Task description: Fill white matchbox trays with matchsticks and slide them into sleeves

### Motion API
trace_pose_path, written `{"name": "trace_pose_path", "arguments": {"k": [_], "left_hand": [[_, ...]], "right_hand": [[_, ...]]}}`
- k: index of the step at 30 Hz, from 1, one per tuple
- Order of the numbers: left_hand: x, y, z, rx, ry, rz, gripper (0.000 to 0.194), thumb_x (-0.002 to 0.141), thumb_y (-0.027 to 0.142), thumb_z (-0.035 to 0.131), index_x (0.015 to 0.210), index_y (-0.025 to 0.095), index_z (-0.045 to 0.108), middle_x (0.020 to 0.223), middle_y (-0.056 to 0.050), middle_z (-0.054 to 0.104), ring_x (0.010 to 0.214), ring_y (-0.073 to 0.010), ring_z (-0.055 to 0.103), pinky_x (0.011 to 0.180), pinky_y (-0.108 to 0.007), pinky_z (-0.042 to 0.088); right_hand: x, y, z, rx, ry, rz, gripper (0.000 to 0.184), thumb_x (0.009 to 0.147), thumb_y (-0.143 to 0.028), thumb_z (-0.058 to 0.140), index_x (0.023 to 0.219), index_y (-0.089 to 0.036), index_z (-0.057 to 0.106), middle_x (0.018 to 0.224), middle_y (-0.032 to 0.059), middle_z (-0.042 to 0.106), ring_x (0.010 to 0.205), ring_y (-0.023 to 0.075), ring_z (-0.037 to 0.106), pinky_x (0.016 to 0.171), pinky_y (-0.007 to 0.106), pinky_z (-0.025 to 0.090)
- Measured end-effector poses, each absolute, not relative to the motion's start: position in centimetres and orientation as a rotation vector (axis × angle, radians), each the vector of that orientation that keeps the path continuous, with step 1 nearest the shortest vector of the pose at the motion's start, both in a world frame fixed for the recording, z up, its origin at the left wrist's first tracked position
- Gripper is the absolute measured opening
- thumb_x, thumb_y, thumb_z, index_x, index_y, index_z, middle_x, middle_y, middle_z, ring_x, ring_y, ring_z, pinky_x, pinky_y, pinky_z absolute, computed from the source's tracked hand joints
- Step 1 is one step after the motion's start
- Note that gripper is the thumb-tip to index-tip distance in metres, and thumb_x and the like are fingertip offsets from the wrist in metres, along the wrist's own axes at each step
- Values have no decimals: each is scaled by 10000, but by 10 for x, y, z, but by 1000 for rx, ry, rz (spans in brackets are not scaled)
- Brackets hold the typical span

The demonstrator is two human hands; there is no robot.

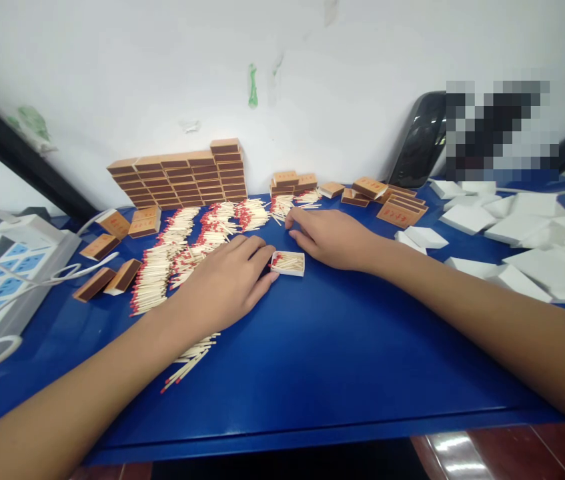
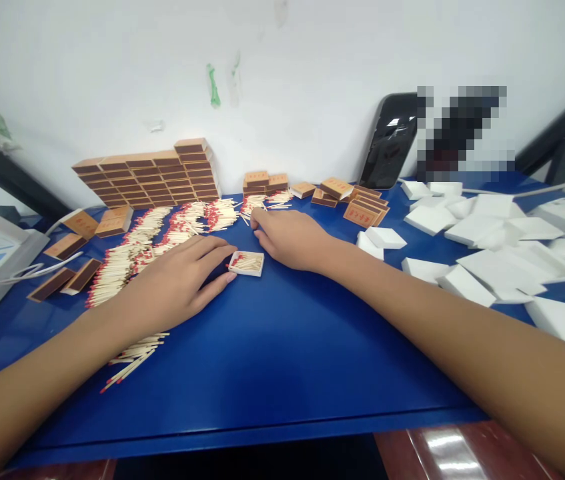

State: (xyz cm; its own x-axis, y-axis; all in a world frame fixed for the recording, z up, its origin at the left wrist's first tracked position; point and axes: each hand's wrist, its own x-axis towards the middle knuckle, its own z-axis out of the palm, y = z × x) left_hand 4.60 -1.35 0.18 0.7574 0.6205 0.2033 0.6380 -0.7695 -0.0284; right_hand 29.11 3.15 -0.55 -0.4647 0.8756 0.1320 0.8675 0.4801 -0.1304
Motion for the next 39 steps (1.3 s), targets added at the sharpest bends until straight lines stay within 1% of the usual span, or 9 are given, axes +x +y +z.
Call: {"name": "trace_pose_path", "arguments": {"k": [5,12,19,27,34,39], "left_hand": [[46,-13,0,-2839,-1002,-274,366,1146,359,462,1324,106,658,1299,-171,694,1196,-338,670,1056,-519,559],[45,-12,0,-2832,-992,-274,352,1148,363,456,1319,127,652,1306,-164,698,1199,-331,671,1057,-505,556],[45,-12,-1,-2826,-998,-290,338,1146,363,463,1325,143,647,1305,-159,701,1205,-326,672,1055,-499,555],[46,-13,0,-2825,-994,-269,360,1148,361,453,1319,117,656,1303,-168,701,1191,-335,676,1050,-511,563],[45,-13,0,-2837,-989,-300,339,1147,363,450,1323,152,649,1296,-152,703,1188,-319,675,1046,-491,555],[45,-12,-1,-2823,-983,-301,329,1145,369,461,1299,155,660,1309,-154,704,1211,-328,669,1044,-489,556]], "right_hand": [[291,32,-7,-1502,-2542,54,246,1098,-264,469,1283,-177,606,1176,136,796,1031,312,737,760,353,413],[292,32,-7,-1494,-2541,76,243,1095,-257,464,1282,-183,599,1187,137,797,1041,309,739,773,358,430],[292,32,-7,-1497,-2546,56,236,1096,-260,470,1284,-182,589,1188,141,796,1036,311,740,765,356,424],[292,32,-6,-1495,-2550,87,240,1096,-258,461,1282,-176,589,1220,147,792,1067,317,741,791,363,440],[293,33,-7,-1483,-2541,88,254,1084,-242,457,1289,-178,593,1227,148,792,1067,317,740,803,369,453],[291,32,-6,-1505,-2542,88,256,1082,-247,457,1284,-181,600,1188,143,794,1048,320,738,790,368,444]]}}
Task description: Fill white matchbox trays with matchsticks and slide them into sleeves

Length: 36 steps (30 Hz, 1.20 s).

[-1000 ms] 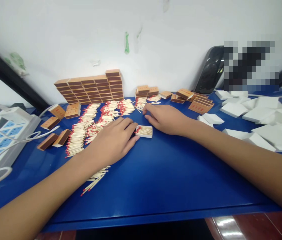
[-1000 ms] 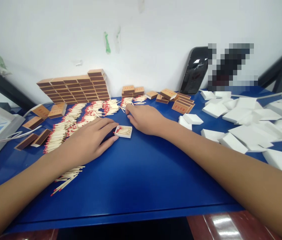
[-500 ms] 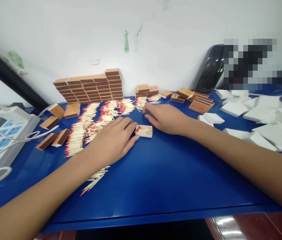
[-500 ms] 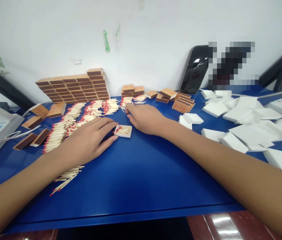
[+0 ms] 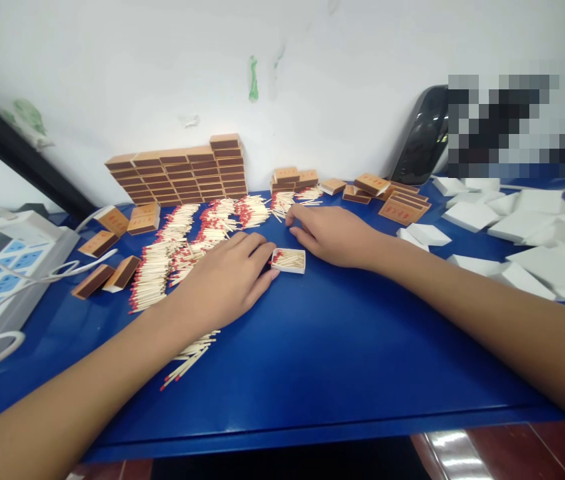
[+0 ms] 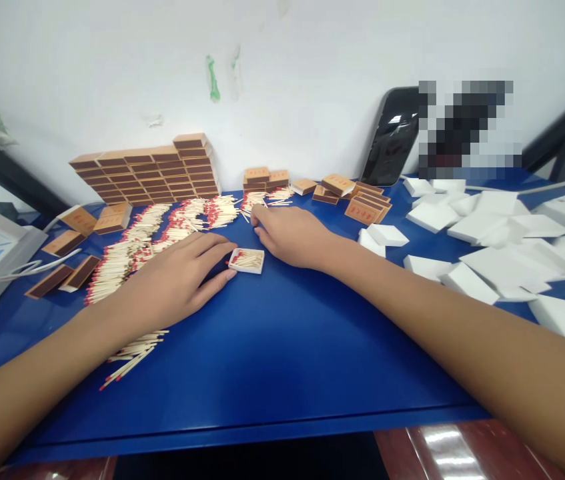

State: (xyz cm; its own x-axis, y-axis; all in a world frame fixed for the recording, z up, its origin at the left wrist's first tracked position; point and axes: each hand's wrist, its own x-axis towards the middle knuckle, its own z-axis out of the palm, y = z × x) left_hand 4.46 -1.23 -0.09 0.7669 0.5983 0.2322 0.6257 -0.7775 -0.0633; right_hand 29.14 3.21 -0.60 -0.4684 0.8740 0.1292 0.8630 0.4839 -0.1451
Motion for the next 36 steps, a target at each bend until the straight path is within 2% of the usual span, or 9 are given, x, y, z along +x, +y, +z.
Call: {"name": "trace_pose_path", "arguments": {"k": [5,36], "left_hand": [[46,-13,0,-2812,-995,-263,348,1146,362,461,1288,124,670,1315,-170,699,1202,-340,671,1040,-504,561],[48,-14,1,-2802,-997,-232,340,1141,345,489,1282,107,688,1315,-177,701,1209,-350,680,1042,-527,579]], "right_hand": [[291,31,-5,-1518,-2536,84,264,1084,-253,454,1291,-177,599,1193,147,792,1049,327,736,784,371,435],[291,32,-6,-1512,-2531,91,244,1081,-243,466,1274,-182,601,1167,147,789,1024,319,730,764,358,420]]}}
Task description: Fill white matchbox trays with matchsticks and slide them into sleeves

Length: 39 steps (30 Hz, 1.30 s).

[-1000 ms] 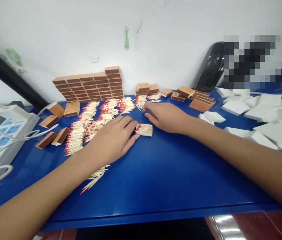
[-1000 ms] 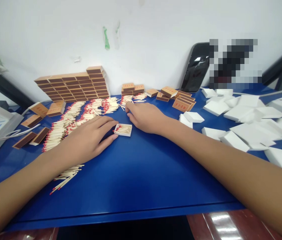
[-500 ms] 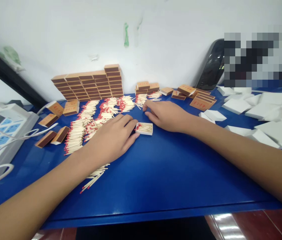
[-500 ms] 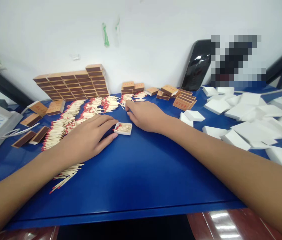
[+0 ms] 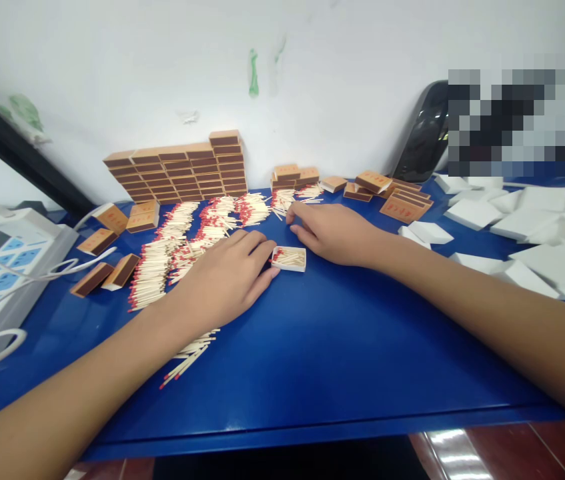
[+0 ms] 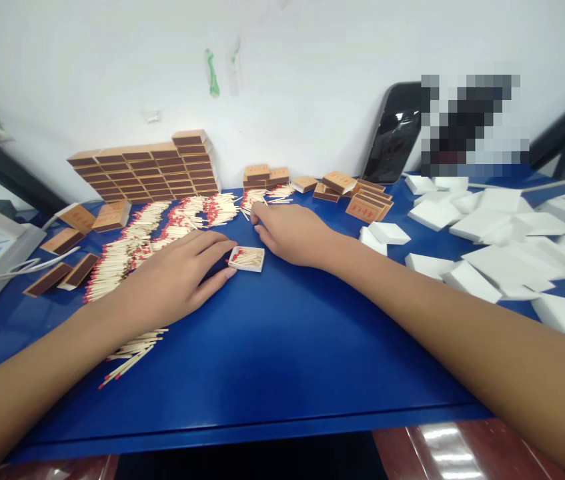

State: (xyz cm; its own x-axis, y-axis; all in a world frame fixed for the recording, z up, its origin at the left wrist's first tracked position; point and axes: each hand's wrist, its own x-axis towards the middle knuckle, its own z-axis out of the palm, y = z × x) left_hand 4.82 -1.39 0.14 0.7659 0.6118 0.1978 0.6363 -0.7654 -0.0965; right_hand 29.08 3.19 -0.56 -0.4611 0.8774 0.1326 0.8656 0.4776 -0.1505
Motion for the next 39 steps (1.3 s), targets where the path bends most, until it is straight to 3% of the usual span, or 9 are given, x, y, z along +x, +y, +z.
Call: {"name": "trace_pose_path", "arguments": {"k": [39], "left_hand": [[46,-12,-1,-2829,-984,-273,354,1149,363,446,1329,137,651,1284,-158,698,1183,-321,666,1048,-494,551]], "right_hand": [[292,33,-7,-1489,-2544,64,260,1082,-248,463,1289,-180,603,1184,145,796,1037,314,735,785,360,441]]}}
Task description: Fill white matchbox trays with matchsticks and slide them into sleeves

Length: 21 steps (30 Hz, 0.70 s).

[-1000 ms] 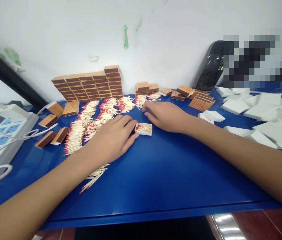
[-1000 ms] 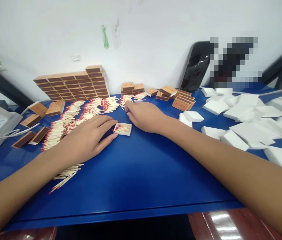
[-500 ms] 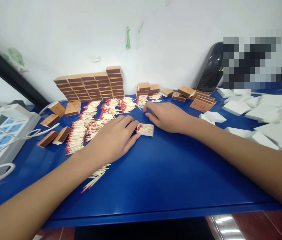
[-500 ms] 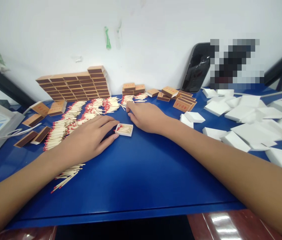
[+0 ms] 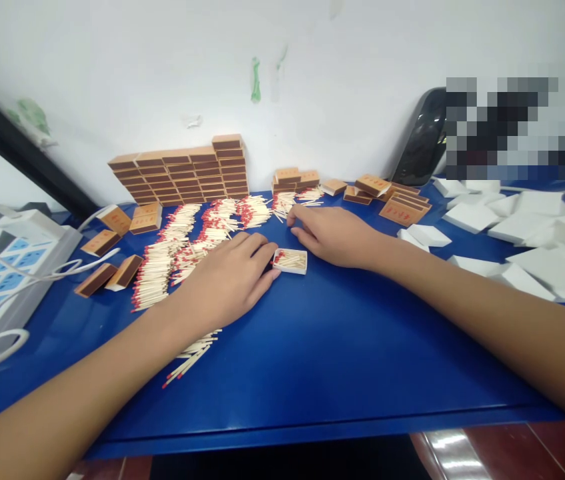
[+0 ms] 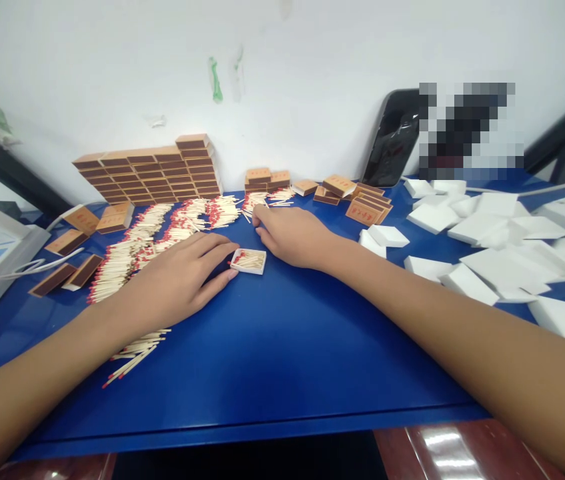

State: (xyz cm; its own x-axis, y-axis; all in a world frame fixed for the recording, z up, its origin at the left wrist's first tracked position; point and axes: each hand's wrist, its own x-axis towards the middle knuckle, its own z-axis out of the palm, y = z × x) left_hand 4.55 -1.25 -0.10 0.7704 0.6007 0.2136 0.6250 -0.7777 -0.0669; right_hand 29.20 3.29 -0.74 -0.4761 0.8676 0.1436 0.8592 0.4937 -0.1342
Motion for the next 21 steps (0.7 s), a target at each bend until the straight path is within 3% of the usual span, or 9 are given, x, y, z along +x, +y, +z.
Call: {"name": "trace_pose_path", "arguments": {"k": [21], "left_hand": [[46,-12,-1,-2829,-988,-273,368,1147,370,444,1321,130,663,1294,-165,694,1196,-330,658,1051,-499,546]], "right_hand": [[292,32,-7,-1497,-2545,74,261,1080,-249,460,1291,-175,593,1197,154,792,1047,322,740,787,367,443]]}}
